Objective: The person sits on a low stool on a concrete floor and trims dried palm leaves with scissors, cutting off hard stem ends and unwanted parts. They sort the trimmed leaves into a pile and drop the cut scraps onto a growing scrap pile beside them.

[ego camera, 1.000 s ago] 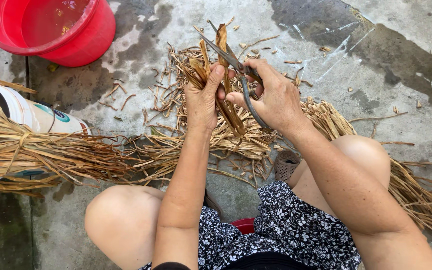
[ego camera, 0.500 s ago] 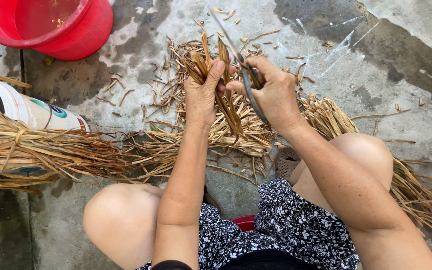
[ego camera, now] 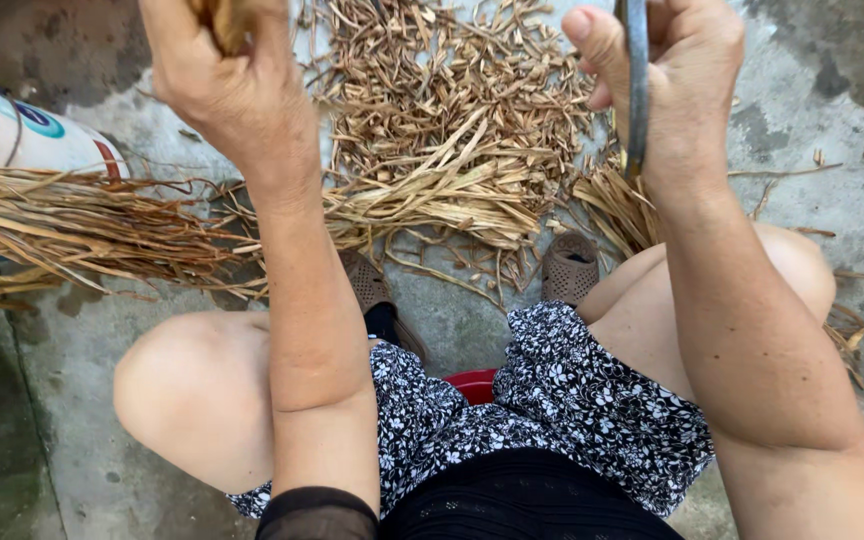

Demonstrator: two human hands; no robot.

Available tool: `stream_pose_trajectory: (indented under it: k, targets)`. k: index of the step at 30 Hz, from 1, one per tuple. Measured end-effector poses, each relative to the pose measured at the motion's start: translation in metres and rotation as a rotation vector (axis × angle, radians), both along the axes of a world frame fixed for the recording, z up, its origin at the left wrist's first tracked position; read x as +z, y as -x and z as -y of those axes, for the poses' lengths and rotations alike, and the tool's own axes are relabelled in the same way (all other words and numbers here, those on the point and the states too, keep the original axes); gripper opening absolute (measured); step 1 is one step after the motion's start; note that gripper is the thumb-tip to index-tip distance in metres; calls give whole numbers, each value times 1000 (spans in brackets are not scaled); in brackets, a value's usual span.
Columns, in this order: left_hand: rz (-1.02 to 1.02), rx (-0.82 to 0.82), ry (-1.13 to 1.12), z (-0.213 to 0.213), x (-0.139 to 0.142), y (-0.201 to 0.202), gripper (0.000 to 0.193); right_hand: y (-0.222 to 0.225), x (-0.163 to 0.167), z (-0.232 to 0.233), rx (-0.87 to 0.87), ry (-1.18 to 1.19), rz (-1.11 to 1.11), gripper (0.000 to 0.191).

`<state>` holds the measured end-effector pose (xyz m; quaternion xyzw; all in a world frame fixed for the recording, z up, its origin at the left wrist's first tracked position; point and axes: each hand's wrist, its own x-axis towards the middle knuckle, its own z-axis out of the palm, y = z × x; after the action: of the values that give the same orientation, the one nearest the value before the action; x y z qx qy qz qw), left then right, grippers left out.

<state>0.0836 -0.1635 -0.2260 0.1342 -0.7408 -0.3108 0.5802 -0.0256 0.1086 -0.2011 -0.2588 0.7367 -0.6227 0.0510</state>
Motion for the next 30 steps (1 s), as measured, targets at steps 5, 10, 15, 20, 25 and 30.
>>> stream_pose_trajectory:
  k: [5, 10, 15, 20, 25, 30]
  targets:
    - [352, 126, 265, -3, -36, 32, 20, -10, 17, 2, -19, -45, 5, 26]
    - [1016, -262, -204, -16, -150, 76, 14, -12, 26, 6, -83, -121, 67, 28]
    - [1233, -421, -465, -56, -252, 68, 21, -6, 20, 6, -90, -183, 78, 35]
    - [1288, -305, -266, -75, -280, 56, 42, 1, 4, 6, -45, -145, 134, 39]
    - [1324, -230, -340, -81, -277, 58, 32, 5, -2, 6, -34, -212, 84, 39]
    - [1072, -361, -655, -64, -264, 73, 19, 7, -4, 7, -56, -216, 92, 42]
